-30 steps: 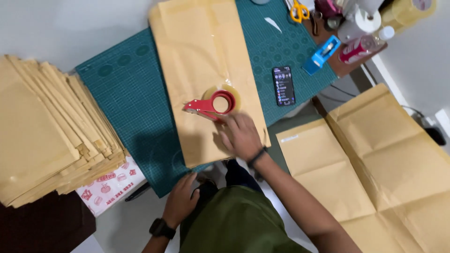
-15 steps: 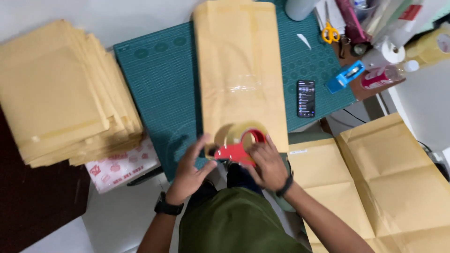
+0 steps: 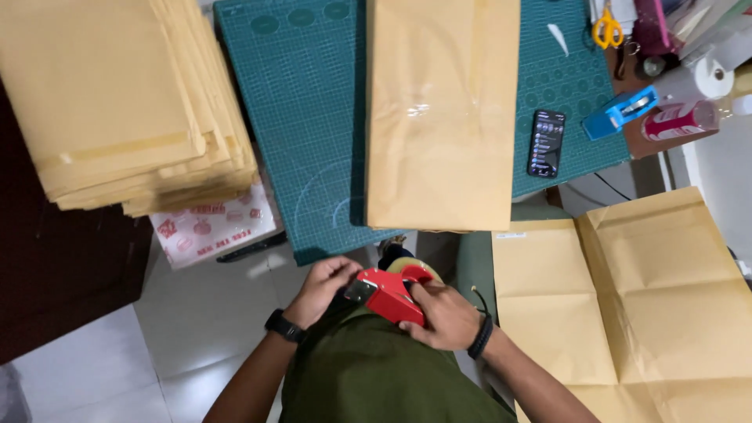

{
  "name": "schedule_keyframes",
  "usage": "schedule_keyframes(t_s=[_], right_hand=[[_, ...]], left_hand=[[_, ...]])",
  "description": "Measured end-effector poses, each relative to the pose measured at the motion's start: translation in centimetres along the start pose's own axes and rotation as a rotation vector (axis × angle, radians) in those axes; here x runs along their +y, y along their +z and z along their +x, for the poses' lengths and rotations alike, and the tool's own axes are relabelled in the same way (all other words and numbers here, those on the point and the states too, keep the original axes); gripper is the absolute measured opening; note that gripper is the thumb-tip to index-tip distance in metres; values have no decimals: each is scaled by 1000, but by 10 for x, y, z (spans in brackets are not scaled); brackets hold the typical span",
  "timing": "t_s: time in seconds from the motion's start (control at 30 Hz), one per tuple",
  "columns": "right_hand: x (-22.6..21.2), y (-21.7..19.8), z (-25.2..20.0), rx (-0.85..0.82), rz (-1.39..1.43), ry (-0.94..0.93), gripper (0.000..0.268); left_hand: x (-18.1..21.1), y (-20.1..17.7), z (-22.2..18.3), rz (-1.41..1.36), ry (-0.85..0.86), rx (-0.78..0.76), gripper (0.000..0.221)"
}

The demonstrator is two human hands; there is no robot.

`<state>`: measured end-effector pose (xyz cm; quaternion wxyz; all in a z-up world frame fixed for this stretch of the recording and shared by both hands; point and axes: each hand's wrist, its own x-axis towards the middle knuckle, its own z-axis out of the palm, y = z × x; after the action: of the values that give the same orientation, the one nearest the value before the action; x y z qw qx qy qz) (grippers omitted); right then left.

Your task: The person wraps several envelopes in paper and secures them with tape and a stapler, then writes on the package with a marker.

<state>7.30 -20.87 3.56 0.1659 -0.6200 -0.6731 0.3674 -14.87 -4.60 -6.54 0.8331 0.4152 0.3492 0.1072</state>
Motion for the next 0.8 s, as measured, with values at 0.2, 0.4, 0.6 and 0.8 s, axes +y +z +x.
schedule_keyframes(t_s=[0.2,0.4,0.6,0.8], right_hand=[[-13,7,8,35,-225,55,45],[1,14,-21,32,-339,117,54],[15,39,-43,112,-465,167,48],[28,70,-24,280,-588,171,29]], left_hand=[[0,2,7,244,179,358,24],[4,13,12,416,301,263,19],[12,-44,42,412,383,420,24],[-17,-41,108,326,487,443,25]])
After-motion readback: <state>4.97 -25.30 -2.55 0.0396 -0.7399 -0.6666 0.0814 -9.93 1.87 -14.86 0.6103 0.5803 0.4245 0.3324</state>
